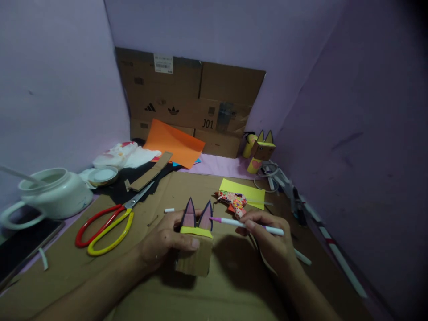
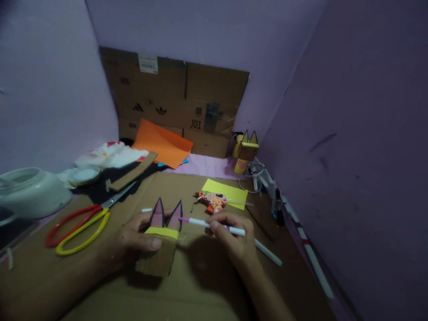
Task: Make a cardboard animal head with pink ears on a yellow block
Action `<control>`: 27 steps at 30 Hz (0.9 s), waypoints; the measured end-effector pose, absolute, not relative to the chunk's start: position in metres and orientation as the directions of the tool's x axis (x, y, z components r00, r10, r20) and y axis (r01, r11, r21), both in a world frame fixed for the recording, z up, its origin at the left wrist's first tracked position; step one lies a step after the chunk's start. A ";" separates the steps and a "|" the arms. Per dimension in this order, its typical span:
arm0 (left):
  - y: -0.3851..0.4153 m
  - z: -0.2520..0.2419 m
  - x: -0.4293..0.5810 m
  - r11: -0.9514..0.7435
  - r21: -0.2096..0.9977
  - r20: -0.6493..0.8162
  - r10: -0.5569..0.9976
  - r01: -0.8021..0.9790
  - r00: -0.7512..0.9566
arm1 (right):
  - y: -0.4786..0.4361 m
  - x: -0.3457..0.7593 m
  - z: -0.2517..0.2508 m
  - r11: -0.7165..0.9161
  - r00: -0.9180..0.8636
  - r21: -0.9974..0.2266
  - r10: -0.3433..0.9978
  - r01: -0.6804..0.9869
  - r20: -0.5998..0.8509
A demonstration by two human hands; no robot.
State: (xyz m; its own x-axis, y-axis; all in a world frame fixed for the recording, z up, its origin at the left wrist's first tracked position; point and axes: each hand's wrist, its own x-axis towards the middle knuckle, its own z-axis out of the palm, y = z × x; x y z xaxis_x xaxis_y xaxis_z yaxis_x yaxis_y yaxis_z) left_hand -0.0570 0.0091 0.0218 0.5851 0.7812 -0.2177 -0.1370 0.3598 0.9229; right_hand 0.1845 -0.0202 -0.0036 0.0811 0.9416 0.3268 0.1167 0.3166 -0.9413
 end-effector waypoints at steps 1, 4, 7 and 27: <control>0.010 0.021 -0.057 0.350 0.927 -0.214 0.789 -0.135 0.576 | -0.021 0.185 -0.003 0.312 0.065 -0.943 0.945 0.113 0.321; 0.010 0.021 -0.057 0.347 0.928 -0.212 0.789 -0.133 0.576 | -0.021 0.184 -0.001 0.307 0.043 -0.947 0.949 0.097 0.313; 0.009 0.022 -0.057 0.380 0.915 -0.226 0.762 -0.136 0.607 | -0.021 0.184 -0.001 0.306 0.083 -0.949 0.947 0.077 0.312; 0.007 0.026 -0.057 0.376 0.910 -0.222 0.798 -0.175 0.560 | -0.021 0.185 0.001 0.305 0.095 -0.950 0.946 0.073 0.311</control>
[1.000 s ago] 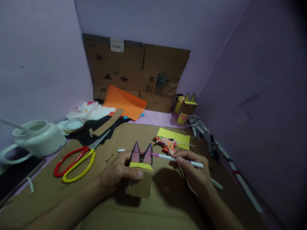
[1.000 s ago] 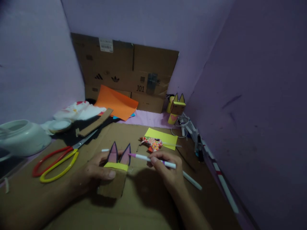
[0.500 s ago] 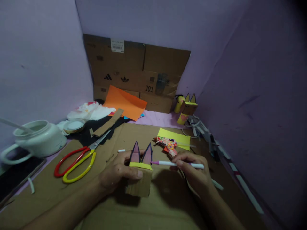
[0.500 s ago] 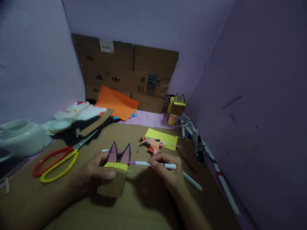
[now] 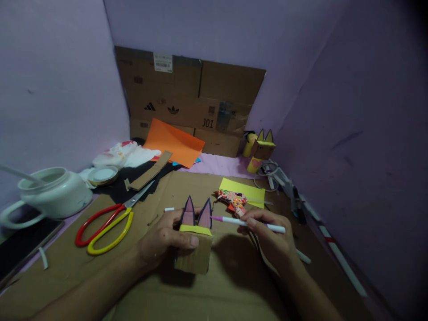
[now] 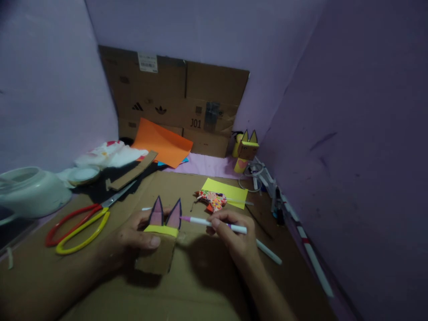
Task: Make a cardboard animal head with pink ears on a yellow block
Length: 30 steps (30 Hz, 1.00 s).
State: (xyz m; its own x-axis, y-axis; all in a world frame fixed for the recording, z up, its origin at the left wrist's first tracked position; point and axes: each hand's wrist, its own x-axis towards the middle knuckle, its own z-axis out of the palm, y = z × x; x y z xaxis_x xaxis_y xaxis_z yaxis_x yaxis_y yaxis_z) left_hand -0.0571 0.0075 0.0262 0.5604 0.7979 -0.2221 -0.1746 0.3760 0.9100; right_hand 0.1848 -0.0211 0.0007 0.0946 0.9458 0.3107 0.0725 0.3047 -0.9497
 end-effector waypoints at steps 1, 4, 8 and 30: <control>0.008 0.027 -0.057 0.370 0.913 -0.219 0.798 -0.170 0.561 | -0.021 0.185 0.001 0.305 0.087 -0.949 0.946 0.077 0.311; 0.007 0.028 -0.056 0.354 0.922 -0.213 0.802 -0.156 0.558 | -0.021 0.185 0.002 0.306 0.066 -0.948 0.948 0.090 0.313; 0.008 0.027 -0.056 0.362 0.920 -0.227 0.802 -0.148 0.553 | -0.021 0.185 0.002 0.308 0.073 -0.947 0.946 0.094 0.315; 0.007 0.027 -0.057 0.368 0.917 -0.229 0.799 -0.151 0.555 | -0.021 0.188 0.001 0.315 0.073 -0.944 0.944 0.103 0.323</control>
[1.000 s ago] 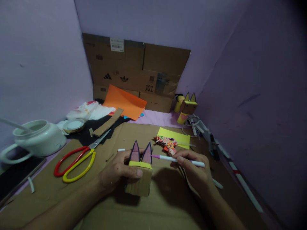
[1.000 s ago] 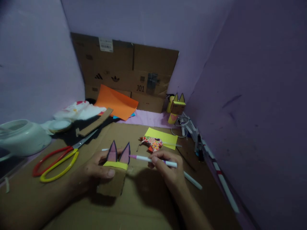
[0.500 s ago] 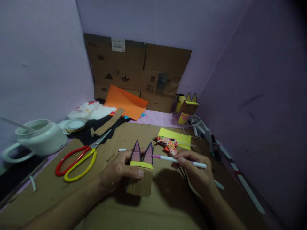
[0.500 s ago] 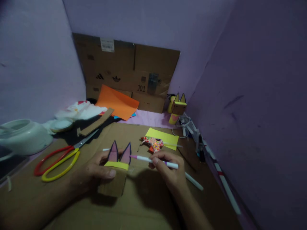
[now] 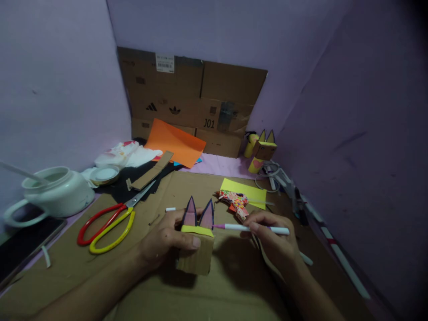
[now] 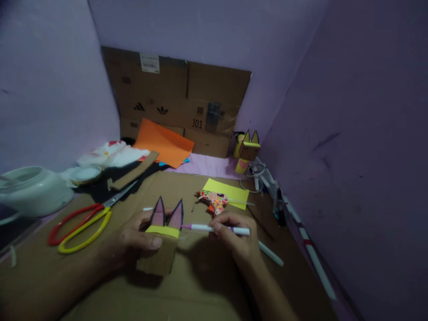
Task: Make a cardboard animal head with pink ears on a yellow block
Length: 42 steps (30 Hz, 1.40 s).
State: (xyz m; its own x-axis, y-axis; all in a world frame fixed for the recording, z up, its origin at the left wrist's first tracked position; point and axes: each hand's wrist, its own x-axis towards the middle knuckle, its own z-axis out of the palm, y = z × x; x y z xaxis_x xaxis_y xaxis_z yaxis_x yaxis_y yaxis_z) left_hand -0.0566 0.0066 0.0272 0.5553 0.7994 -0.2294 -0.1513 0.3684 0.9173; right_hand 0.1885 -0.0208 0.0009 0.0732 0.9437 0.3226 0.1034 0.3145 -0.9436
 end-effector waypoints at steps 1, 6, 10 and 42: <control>0.007 0.027 -0.056 0.364 0.917 -0.222 0.803 -0.161 0.554 | -0.021 0.188 0.001 0.317 0.075 -0.943 0.943 0.102 0.325; 0.007 0.029 -0.057 0.371 0.919 -0.239 0.795 -0.135 0.557 | -0.023 0.184 0.003 0.326 0.046 -0.936 0.941 0.130 0.334; 0.008 0.028 -0.057 0.378 0.916 -0.245 0.787 -0.130 0.566 | -0.025 0.181 0.004 0.338 0.088 -0.928 0.931 0.155 0.354; 0.009 0.025 -0.058 0.348 0.935 -0.240 0.760 -0.067 0.603 | -0.027 0.181 0.007 0.411 -0.071 -0.864 0.910 0.292 0.409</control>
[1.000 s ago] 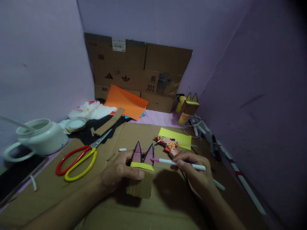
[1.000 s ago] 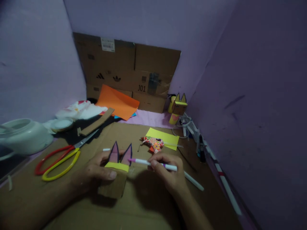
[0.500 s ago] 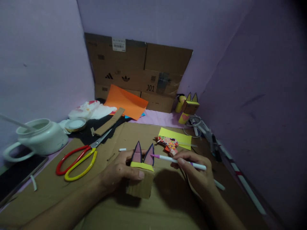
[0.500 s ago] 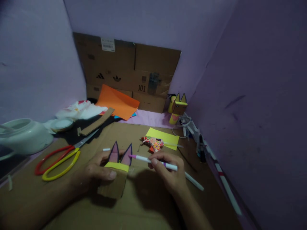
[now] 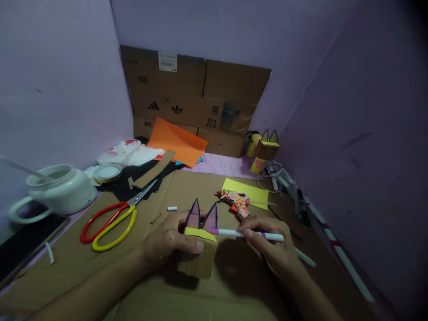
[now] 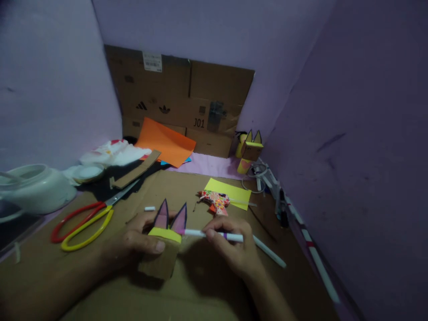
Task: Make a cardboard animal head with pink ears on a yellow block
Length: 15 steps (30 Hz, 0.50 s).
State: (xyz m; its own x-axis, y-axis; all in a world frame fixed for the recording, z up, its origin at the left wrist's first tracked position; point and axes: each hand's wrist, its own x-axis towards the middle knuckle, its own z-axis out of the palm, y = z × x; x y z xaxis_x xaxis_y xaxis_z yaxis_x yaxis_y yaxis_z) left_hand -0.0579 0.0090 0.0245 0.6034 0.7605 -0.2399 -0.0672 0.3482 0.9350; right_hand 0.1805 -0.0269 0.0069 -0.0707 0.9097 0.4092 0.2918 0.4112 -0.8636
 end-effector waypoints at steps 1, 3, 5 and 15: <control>0.009 0.025 -0.058 0.351 0.934 -0.242 0.759 -0.066 0.605 | -0.027 0.181 0.007 0.415 -0.068 -0.863 0.908 0.289 0.414; 0.008 0.025 -0.058 0.354 0.932 -0.241 0.756 -0.070 0.609 | -0.027 0.181 0.007 0.407 -0.015 -0.874 0.908 0.266 0.418; 0.008 0.026 -0.058 0.353 0.933 -0.237 0.752 -0.072 0.614 | -0.027 0.180 0.007 0.394 0.033 -0.883 0.909 0.256 0.416; 0.008 0.028 -0.057 0.333 0.942 -0.230 0.743 -0.049 0.628 | -0.027 0.181 0.010 0.431 -0.005 -0.865 0.895 0.256 0.445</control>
